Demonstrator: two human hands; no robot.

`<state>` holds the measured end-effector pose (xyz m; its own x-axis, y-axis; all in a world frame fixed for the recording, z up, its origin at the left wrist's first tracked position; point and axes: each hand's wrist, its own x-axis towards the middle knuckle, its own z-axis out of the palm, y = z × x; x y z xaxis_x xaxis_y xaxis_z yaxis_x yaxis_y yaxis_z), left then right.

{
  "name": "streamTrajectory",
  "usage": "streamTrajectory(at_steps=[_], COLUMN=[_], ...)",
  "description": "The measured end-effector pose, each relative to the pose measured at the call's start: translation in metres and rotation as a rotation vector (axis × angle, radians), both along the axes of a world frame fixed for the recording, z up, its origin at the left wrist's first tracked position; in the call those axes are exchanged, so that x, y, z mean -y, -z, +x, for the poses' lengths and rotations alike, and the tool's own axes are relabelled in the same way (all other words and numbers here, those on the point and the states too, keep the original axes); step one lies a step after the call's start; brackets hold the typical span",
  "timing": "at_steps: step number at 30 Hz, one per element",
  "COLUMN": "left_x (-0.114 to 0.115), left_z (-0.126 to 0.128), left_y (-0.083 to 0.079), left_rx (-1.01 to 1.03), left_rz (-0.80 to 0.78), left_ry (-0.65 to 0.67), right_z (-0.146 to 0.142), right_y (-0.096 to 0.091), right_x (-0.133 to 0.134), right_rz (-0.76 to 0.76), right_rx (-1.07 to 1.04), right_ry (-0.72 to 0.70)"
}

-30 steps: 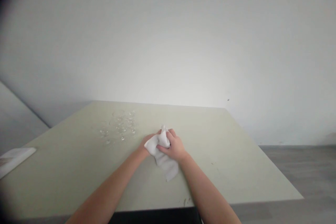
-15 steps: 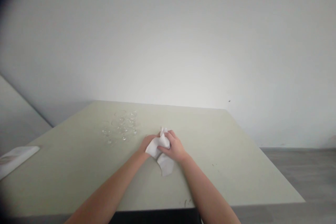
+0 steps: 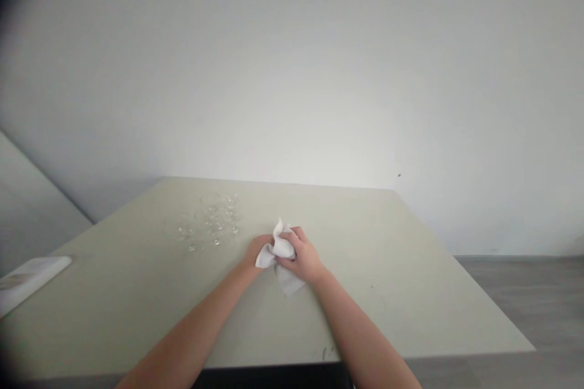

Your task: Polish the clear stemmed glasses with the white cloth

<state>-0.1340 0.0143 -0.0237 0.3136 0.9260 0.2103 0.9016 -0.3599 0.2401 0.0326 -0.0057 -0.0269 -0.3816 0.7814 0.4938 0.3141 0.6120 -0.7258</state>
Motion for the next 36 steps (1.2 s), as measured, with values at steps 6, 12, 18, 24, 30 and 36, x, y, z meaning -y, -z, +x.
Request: streamTrajectory(at_steps=[6,12,18,24,30,36], left_x=[0.005,0.012,0.011,0.009,0.013,0.014], left_z=[0.002,0.01,0.001,-0.002,0.003,0.007], left_y=[-0.008,-0.011,-0.015,-0.019,-0.017,-0.012], left_rx=[0.001,-0.152,-0.106,-0.098,-0.176,-0.234], left_rz=[0.132,-0.026,-0.091,-0.06,0.075,0.141], left_ry=[0.012,0.001,-0.011,-0.11,0.14,0.157], right_z=[-0.015,-0.003,0.005,0.001,0.006,0.012], right_y=[0.011,0.02,0.006,0.009,0.024,0.024], right_x=[-0.008,-0.016,-0.006,-0.009,-0.026,-0.029], right_rz=[-0.238,-0.309,0.017,-0.301,-0.239,-0.137], right_rx=[-0.253,-0.186,0.042,-0.293,-0.22,-0.109], right_ry=[0.217,0.185,-0.056,-0.083,-0.148,-0.045])
